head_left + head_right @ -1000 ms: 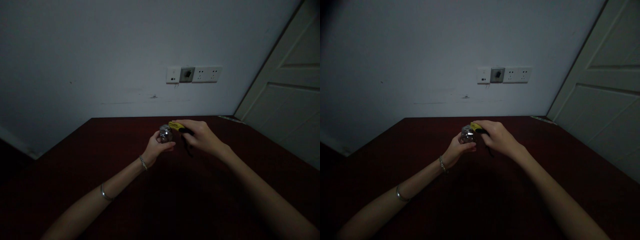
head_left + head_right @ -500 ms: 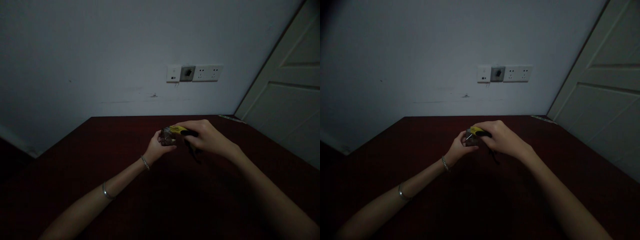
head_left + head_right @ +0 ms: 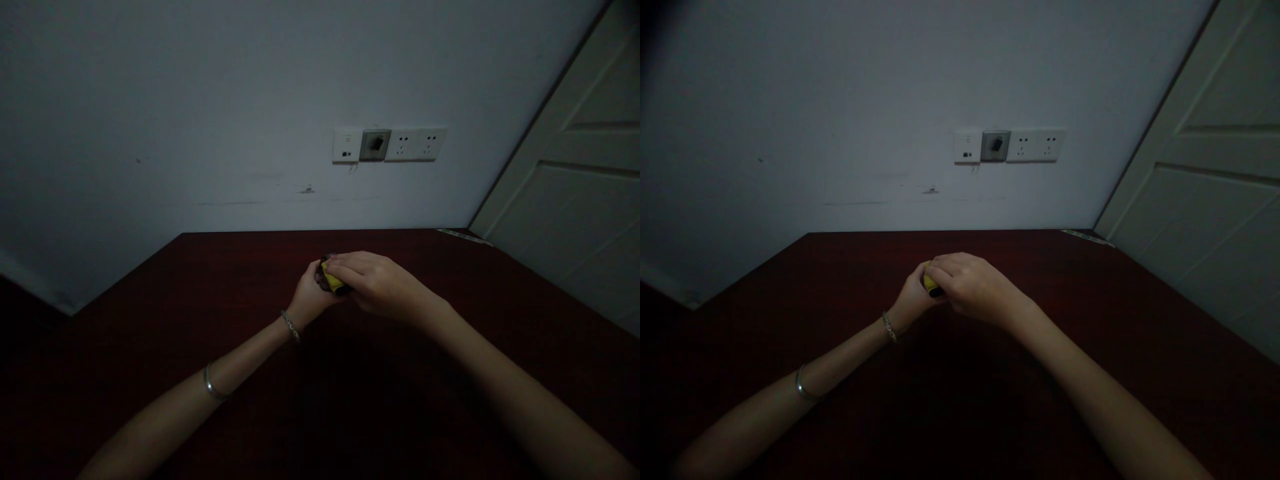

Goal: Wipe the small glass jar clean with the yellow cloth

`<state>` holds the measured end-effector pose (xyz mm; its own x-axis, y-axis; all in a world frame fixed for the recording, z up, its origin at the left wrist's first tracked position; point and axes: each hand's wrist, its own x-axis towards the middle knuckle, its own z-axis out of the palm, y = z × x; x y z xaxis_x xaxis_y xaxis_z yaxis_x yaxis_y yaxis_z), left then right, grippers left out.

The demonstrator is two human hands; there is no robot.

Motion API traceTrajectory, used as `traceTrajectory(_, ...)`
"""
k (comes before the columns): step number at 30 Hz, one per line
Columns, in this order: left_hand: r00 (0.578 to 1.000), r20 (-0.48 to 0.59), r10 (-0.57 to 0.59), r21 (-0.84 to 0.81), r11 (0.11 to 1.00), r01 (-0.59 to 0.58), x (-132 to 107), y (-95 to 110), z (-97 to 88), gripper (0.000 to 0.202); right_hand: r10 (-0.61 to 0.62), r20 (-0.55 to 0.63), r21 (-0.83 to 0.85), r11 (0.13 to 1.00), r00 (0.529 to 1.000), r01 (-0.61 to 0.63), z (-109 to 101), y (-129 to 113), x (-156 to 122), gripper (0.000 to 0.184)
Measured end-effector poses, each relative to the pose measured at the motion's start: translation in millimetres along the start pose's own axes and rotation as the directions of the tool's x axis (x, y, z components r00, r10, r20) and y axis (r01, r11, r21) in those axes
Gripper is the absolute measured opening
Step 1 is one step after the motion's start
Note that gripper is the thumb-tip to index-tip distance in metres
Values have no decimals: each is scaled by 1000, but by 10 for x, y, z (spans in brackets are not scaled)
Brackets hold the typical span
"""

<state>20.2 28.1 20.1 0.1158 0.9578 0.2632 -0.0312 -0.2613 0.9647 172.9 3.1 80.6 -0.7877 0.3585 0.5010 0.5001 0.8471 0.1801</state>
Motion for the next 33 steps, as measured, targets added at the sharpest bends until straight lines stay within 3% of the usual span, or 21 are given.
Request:
traceTrajectory(9, 998, -35, -53, -93, 994, 50, 87, -62, -83, 49, 15, 54, 157, 987, 998, -23, -47, -107, 50, 35)
traceTrajectory(13, 997, 23, -78, -119, 990, 80, 53, -53, -117, 59, 65, -102, 244, 969, 993, -38, -129, -16, -4, 33)
traceTrajectory(16, 984, 126, -123, -163, 976, 143, -2, -37, -118, 65, 180, -209, 234, 964, 961, -130, -189, 125, -78, 38)
traceTrajectory(21, 938, 293, -185, -175, 954, 243, -69, -4, -117, 74, 380, -348, 325, 906, 857, -269, -85, 311, -153, 37)
traceTrajectory(23, 925, 340, -171, -182, 953, 243, -76, 16, -119, 74, 431, -321, 422, 862, 843, -279, -14, 323, -140, 34)
traceTrajectory(27, 925, 357, -131, -180, 962, 205, -78, 65, -135, 65, 416, -154, 598, 761, 896, -251, 36, 277, -82, 30)
traceTrajectory(30, 930, 347, -121, -147, 972, 181, -81, 92, -159, 52, 410, -60, 644, 713, 910, -279, 18, 252, -75, 33)
traceTrajectory(33, 934, 334, -130, -122, 976, 180, -81, 105, -167, 47, 394, 20, 654, 690, 919, -310, 25, 243, -104, 64)
